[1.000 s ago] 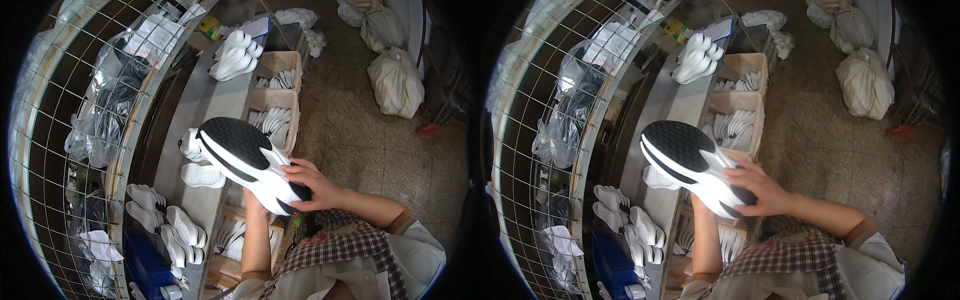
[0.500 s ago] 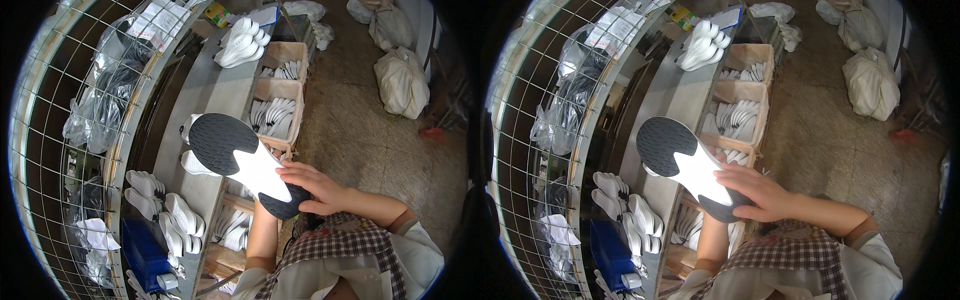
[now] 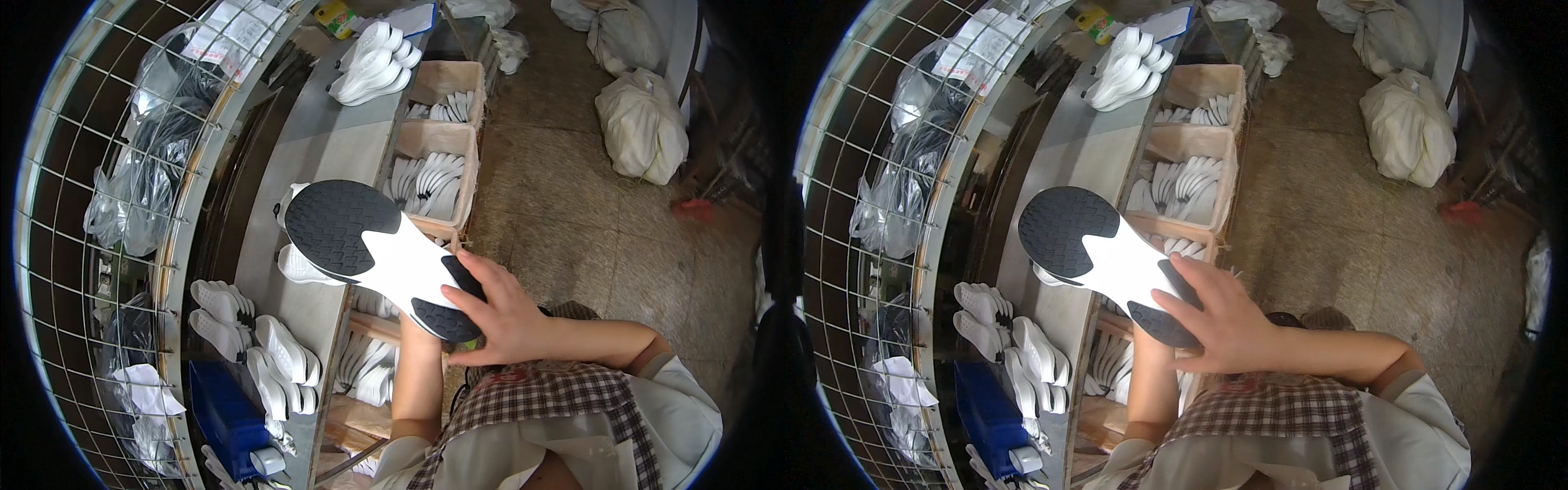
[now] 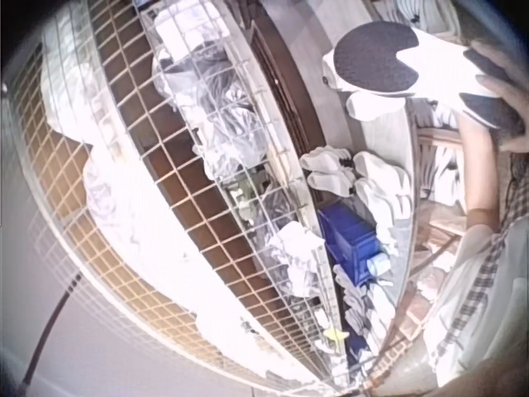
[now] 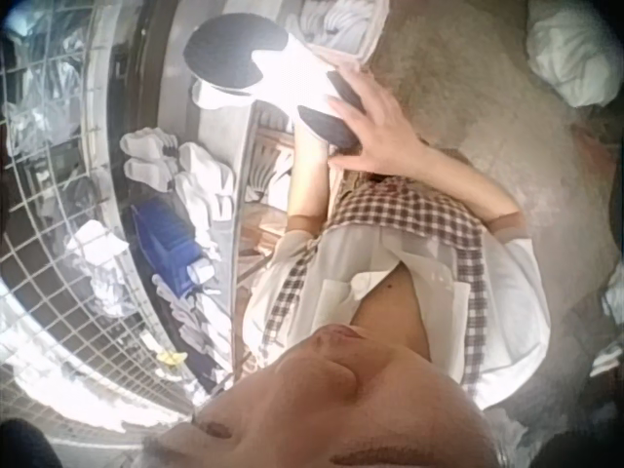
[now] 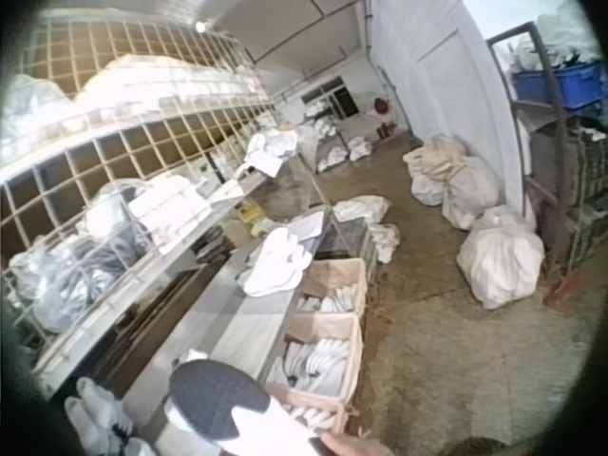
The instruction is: The person picks white shoe insoles from bins, turns them over, and scrubs the black soles with a brush. They repeat this process for several insoles, placing cleaned ones on a nearby shelf.
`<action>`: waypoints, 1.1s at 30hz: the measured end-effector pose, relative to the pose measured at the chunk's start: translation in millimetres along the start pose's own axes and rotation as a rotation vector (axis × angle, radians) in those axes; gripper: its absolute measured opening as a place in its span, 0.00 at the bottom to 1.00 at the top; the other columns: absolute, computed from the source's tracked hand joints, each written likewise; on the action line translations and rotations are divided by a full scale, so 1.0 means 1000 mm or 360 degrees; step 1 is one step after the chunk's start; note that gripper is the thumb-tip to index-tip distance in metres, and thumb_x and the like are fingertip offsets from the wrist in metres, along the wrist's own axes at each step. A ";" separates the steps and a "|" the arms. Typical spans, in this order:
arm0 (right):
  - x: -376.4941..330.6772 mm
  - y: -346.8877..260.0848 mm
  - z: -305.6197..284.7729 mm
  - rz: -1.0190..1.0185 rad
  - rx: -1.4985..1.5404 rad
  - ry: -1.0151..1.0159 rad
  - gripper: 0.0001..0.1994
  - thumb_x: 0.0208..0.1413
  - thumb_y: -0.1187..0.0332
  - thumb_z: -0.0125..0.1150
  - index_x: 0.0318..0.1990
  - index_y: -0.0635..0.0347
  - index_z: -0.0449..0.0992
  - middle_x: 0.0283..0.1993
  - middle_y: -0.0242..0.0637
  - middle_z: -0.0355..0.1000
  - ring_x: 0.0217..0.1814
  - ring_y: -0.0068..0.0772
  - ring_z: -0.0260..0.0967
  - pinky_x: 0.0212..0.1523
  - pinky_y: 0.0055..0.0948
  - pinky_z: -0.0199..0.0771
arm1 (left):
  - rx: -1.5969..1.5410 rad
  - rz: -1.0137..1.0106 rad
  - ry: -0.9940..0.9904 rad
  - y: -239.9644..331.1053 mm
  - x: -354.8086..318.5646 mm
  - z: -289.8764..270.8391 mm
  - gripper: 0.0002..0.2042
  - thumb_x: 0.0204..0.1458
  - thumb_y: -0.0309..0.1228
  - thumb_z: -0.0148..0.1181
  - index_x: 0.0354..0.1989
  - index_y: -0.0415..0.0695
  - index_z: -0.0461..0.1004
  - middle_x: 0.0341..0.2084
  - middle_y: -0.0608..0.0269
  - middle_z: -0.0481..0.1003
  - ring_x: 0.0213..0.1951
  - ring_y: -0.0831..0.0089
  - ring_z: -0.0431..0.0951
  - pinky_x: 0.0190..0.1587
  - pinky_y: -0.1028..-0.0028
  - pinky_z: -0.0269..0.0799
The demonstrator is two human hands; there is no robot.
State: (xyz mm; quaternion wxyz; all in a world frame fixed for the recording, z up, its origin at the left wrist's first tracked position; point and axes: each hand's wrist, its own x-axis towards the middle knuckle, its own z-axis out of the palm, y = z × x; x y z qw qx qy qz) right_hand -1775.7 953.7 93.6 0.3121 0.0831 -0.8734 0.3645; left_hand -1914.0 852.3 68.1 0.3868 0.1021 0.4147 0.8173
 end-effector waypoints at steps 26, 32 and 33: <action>-0.008 0.054 -0.003 0.1195 0.2560 0.0782 0.37 0.47 0.47 0.50 0.64 0.56 0.56 0.63 0.38 0.60 0.63 0.35 0.59 0.61 0.36 0.59 | -0.0869 0.0415 -0.0454 0.029 0.006 -0.015 0.20 0.55 0.42 0.52 0.53 0.45 0.67 0.49 0.66 0.70 0.42 0.74 0.68 0.38 0.74 0.61; -0.007 0.052 0.011 0.1217 0.2677 0.0726 0.38 0.46 0.55 0.55 0.64 0.63 0.53 0.63 0.41 0.58 0.64 0.36 0.56 0.63 0.34 0.54 | -0.0833 0.0426 -0.0423 0.030 -0.005 -0.028 0.21 0.56 0.42 0.52 0.53 0.42 0.66 0.40 0.61 0.71 0.41 0.72 0.69 0.39 0.72 0.64; -0.006 0.051 0.014 0.1232 0.2667 0.0708 0.38 0.45 0.56 0.55 0.64 0.63 0.53 0.62 0.41 0.58 0.64 0.36 0.56 0.63 0.34 0.54 | -0.0820 0.0452 -0.0378 0.030 -0.006 -0.030 0.21 0.56 0.43 0.52 0.53 0.41 0.66 0.39 0.61 0.71 0.41 0.71 0.69 0.39 0.72 0.64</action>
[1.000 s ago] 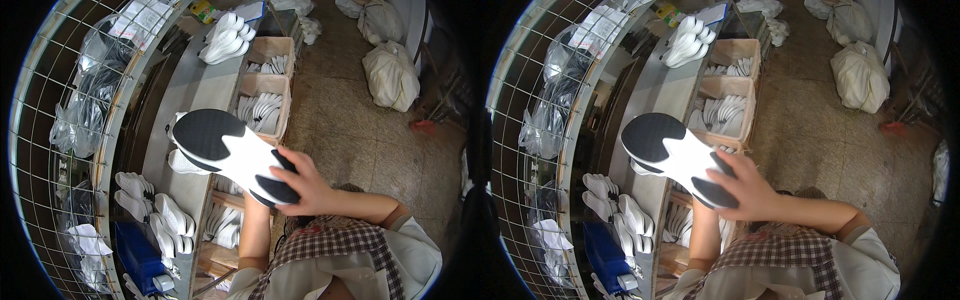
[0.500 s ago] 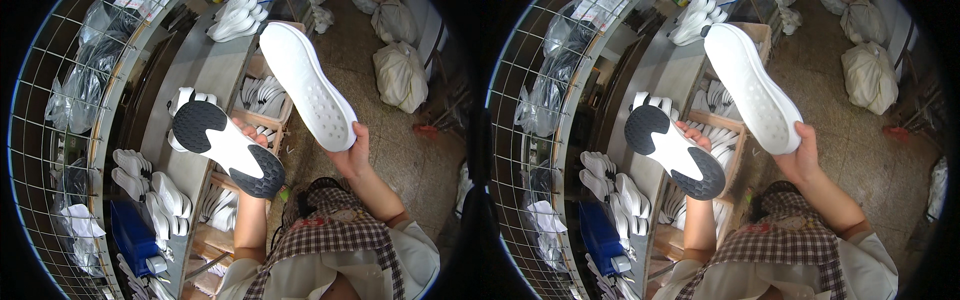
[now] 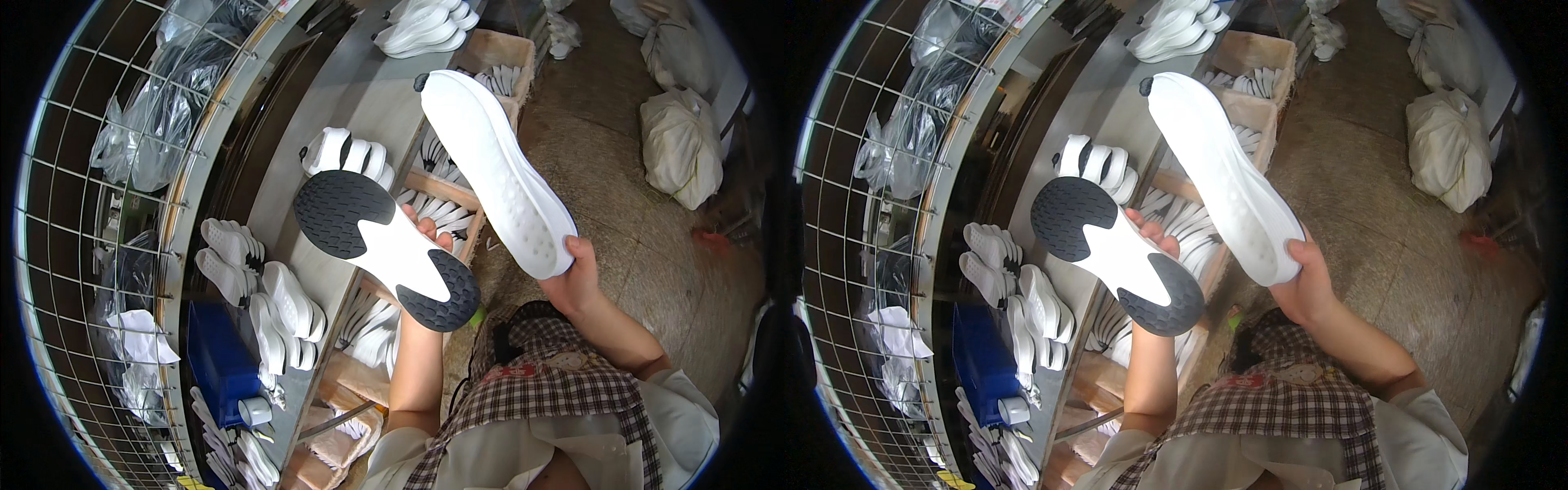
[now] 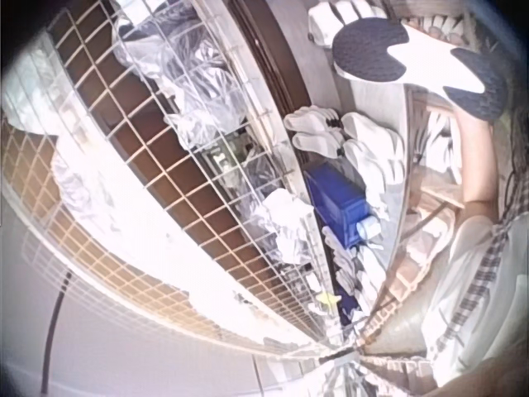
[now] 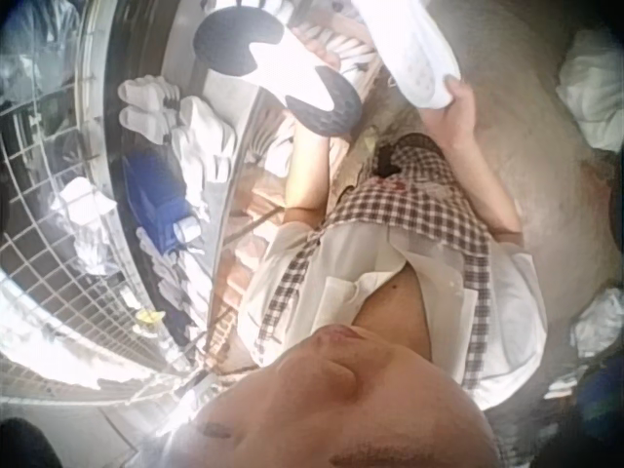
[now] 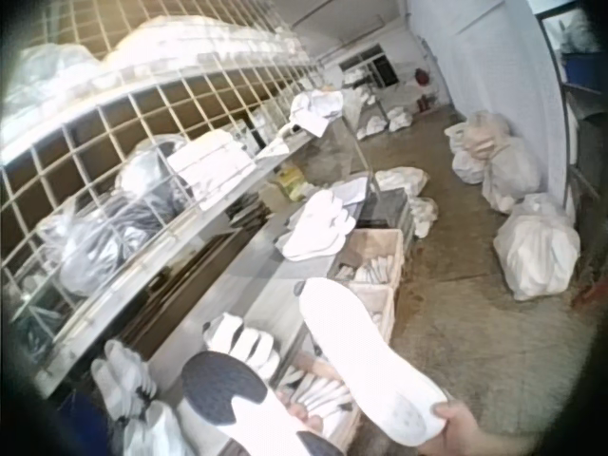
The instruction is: The person picks white shoe insoles from bins, turns them over, and scrubs the black soles with a brush. They repeat this process for several insoles, placing cleaned ones on a nearby shelf.
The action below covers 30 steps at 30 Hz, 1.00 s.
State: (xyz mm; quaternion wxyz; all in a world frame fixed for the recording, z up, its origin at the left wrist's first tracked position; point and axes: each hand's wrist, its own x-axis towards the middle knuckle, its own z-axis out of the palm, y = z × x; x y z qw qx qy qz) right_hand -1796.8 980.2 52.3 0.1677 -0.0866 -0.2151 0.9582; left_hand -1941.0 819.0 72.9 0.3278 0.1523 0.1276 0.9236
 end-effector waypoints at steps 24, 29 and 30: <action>0.129 0.104 0.089 0.0798 -0.0543 -0.0431 0.30 0.59 0.45 0.35 0.62 0.55 0.59 0.58 0.38 0.64 0.56 0.36 0.63 0.48 0.39 0.67 | 0.0072 0.0690 0.0149 0.077 -0.151 -0.008 0.25 0.57 0.47 0.47 0.57 0.43 0.63 0.53 0.58 0.67 0.50 0.63 0.68 0.49 0.57 0.66; 0.190 0.167 0.139 0.1046 -0.0234 -0.0460 0.29 0.61 0.44 0.36 0.61 0.56 0.59 0.58 0.40 0.64 0.58 0.43 0.63 0.51 0.44 0.73 | 0.0120 0.0878 0.0363 0.079 -0.218 0.003 0.29 0.53 0.51 0.51 0.58 0.44 0.63 0.52 0.58 0.67 0.52 0.63 0.66 0.50 0.61 0.66; 0.196 0.174 0.142 0.1090 -0.0331 -0.0369 0.29 0.61 0.45 0.36 0.61 0.58 0.58 0.58 0.42 0.64 0.59 0.44 0.62 0.55 0.46 0.70 | -0.0093 0.0966 0.0466 0.076 -0.225 0.006 0.30 0.52 0.51 0.54 0.58 0.44 0.62 0.50 0.57 0.67 0.49 0.61 0.66 0.48 0.62 0.67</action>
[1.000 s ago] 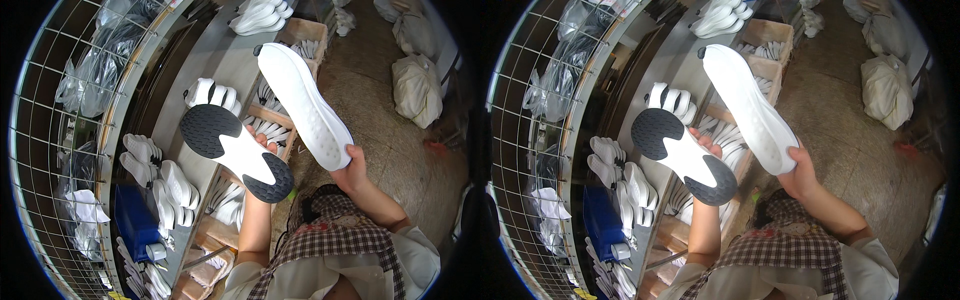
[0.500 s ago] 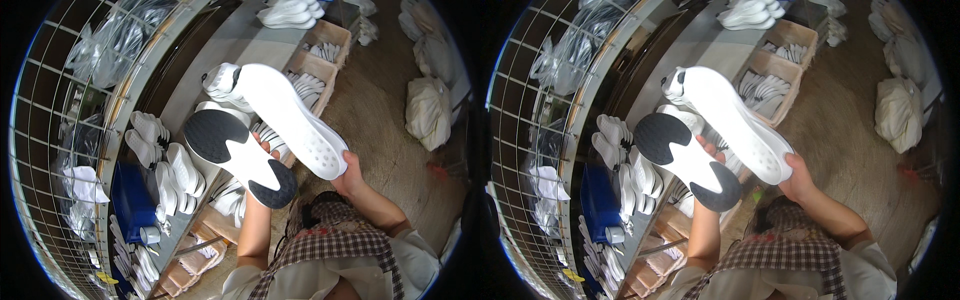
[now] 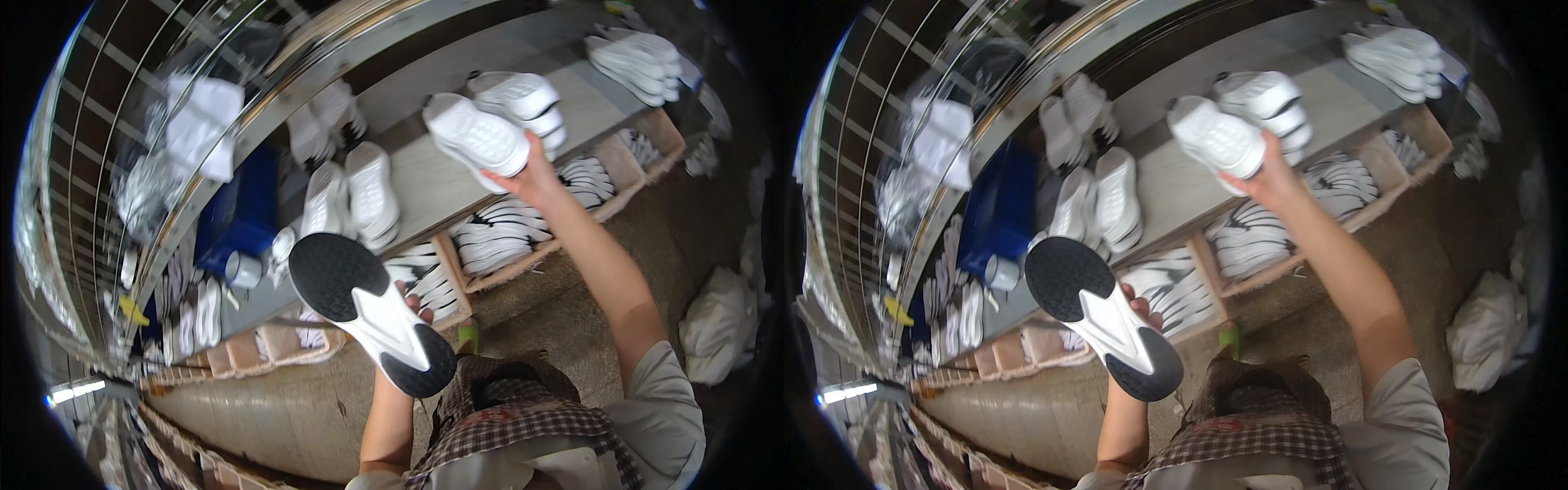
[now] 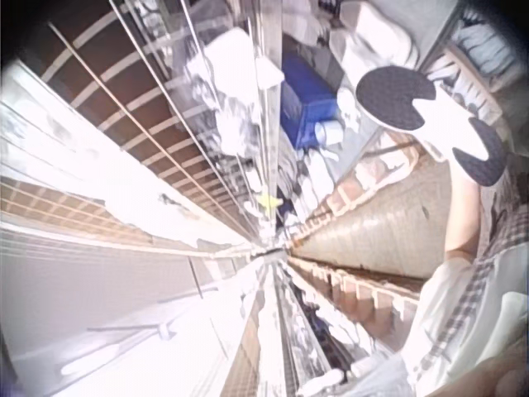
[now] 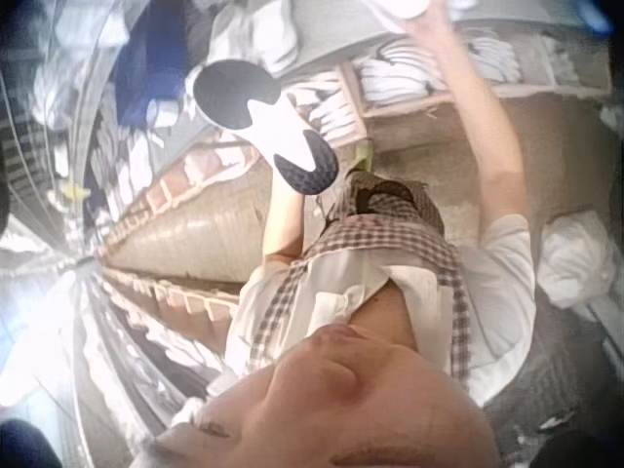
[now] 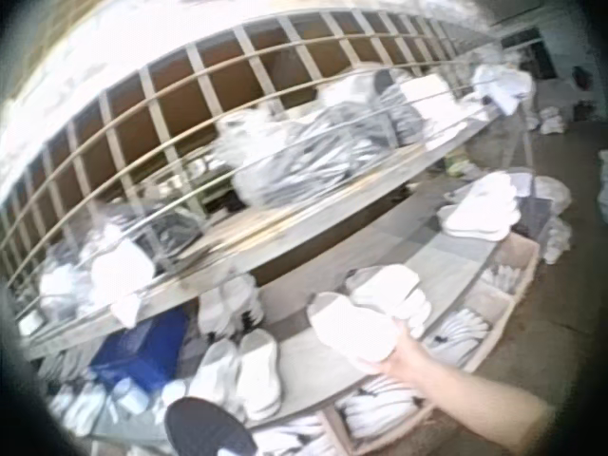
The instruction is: The person picks white shoe insoles from bins, turns them over, and scrubs the black soles with a brush. They repeat this process for several insoles, placing cleaned ones on a nearby shelf.
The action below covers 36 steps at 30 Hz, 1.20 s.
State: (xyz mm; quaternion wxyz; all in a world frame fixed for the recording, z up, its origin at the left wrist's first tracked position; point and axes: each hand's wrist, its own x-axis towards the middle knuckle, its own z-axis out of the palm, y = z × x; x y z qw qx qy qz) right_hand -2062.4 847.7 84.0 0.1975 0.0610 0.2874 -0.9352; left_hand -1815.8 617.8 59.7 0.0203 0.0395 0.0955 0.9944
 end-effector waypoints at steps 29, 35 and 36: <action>-0.134 0.347 0.235 -0.1189 -0.1890 -0.0994 0.10 0.52 0.71 0.58 0.42 0.61 0.75 0.38 0.35 0.67 0.38 0.26 0.65 0.40 0.27 0.67 | -0.0397 0.0021 -0.0358 0.303 -0.120 -0.007 0.26 0.56 0.49 0.46 0.53 0.38 0.63 0.40 0.46 0.71 0.40 0.51 0.73 0.41 0.61 0.74; -0.173 0.417 0.341 -0.1677 -0.2344 -0.1651 0.19 0.43 0.74 0.63 0.47 0.59 0.76 0.40 0.38 0.65 0.37 0.34 0.64 0.38 0.30 0.68 | 0.0378 0.0263 0.0027 0.343 -0.160 -0.047 0.24 0.57 0.46 0.46 0.52 0.38 0.64 0.40 0.49 0.70 0.40 0.56 0.74 0.40 0.66 0.74; -0.177 0.425 0.349 -0.1685 -0.2381 -0.1661 0.20 0.42 0.74 0.63 0.47 0.58 0.75 0.39 0.38 0.65 0.36 0.35 0.64 0.36 0.29 0.68 | 0.0353 0.0280 0.0011 0.346 -0.166 -0.052 0.24 0.57 0.46 0.45 0.52 0.38 0.64 0.40 0.49 0.70 0.40 0.57 0.74 0.40 0.66 0.74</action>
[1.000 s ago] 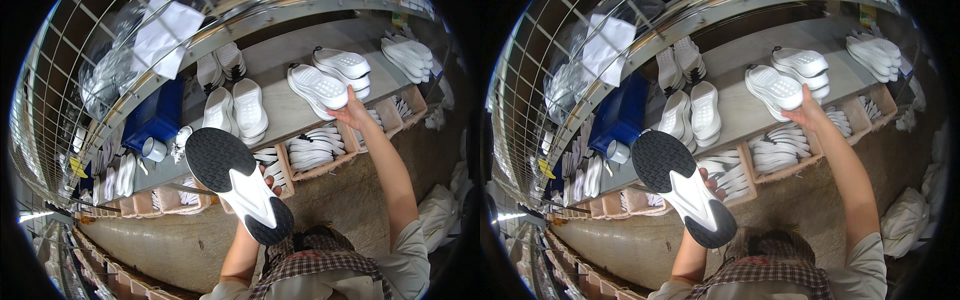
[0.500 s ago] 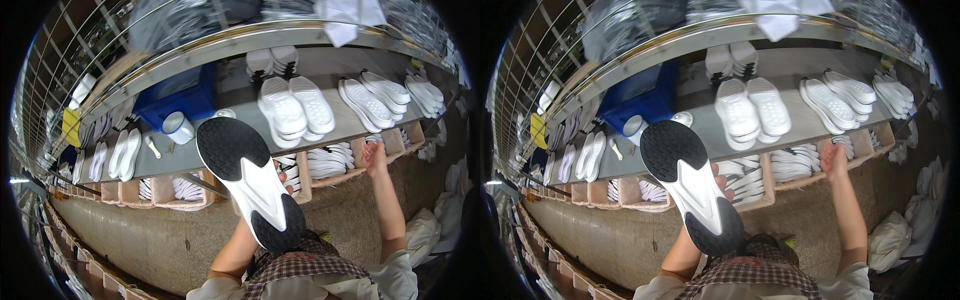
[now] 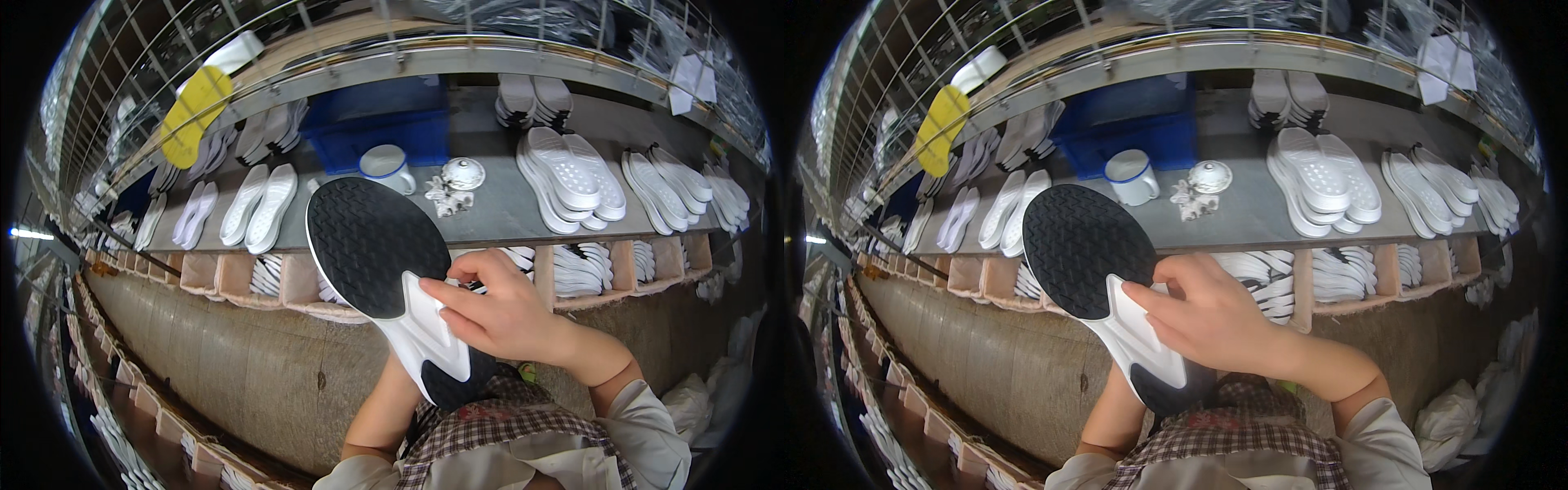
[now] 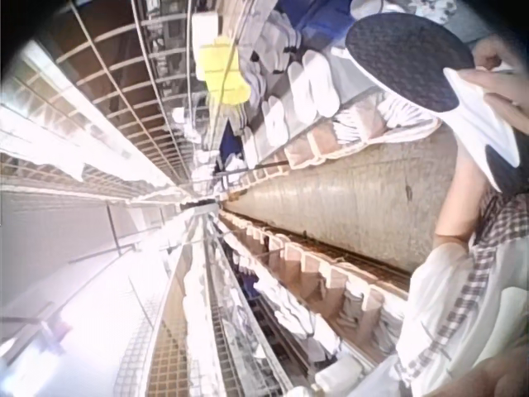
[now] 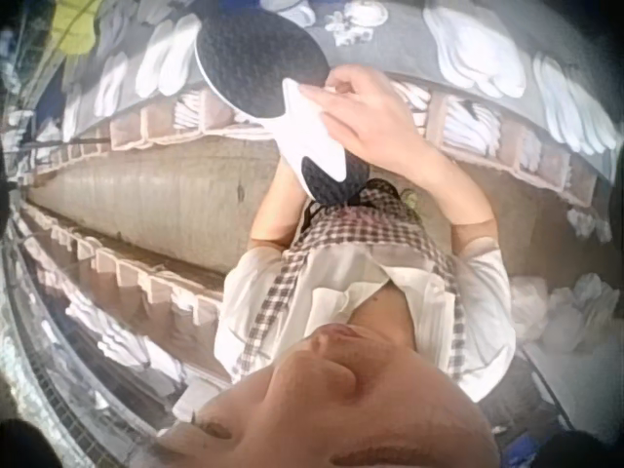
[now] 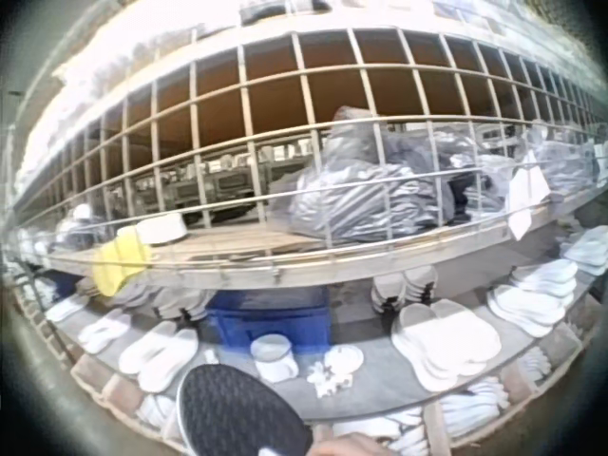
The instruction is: The person picks white shoe insoles from bins, turns them over, and scrubs the black soles with a brush. They repeat this process for several insoles, placing cleaned ones on a nearby shelf.
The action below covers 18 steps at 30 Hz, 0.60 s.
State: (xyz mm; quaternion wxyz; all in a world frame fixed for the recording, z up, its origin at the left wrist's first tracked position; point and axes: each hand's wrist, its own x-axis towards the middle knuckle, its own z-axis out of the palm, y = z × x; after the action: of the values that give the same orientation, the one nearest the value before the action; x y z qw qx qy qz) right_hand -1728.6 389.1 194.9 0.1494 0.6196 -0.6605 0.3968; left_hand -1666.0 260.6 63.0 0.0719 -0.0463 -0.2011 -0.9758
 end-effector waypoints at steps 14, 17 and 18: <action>-0.100 0.050 0.026 0.0674 0.1108 -0.1952 0.08 0.53 0.68 0.52 0.34 0.63 0.74 0.31 0.38 0.71 0.32 0.34 0.68 0.32 0.32 0.67 | -0.0644 0.0237 -0.0153 0.035 -0.044 0.043 0.23 0.57 0.44 0.46 0.52 0.36 0.66 0.34 0.54 0.71 0.35 0.67 0.70 0.40 0.66 0.66; -0.203 0.064 0.088 0.0661 0.1048 -0.2004 0.12 0.55 0.65 0.47 0.33 0.63 0.75 0.28 0.41 0.73 0.31 0.35 0.70 0.35 0.37 0.68 | -0.0640 0.0303 -0.0180 0.031 -0.043 0.046 0.23 0.57 0.44 0.46 0.51 0.36 0.66 0.35 0.56 0.71 0.37 0.67 0.70 0.39 0.66 0.64; -0.229 0.071 0.114 0.0718 0.1001 -0.2070 0.12 0.55 0.65 0.47 0.34 0.62 0.75 0.29 0.42 0.73 0.32 0.37 0.71 0.36 0.38 0.68 | -0.0679 0.0300 -0.0207 0.028 -0.043 0.046 0.23 0.57 0.44 0.46 0.51 0.36 0.66 0.36 0.57 0.71 0.38 0.68 0.69 0.39 0.66 0.63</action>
State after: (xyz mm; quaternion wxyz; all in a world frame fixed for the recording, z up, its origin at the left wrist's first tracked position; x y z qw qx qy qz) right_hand -1718.9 462.9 -59.7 -0.5391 0.5921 -0.5820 0.1418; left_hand -1616.5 258.6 111.0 0.1381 -0.1418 0.0105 -0.9802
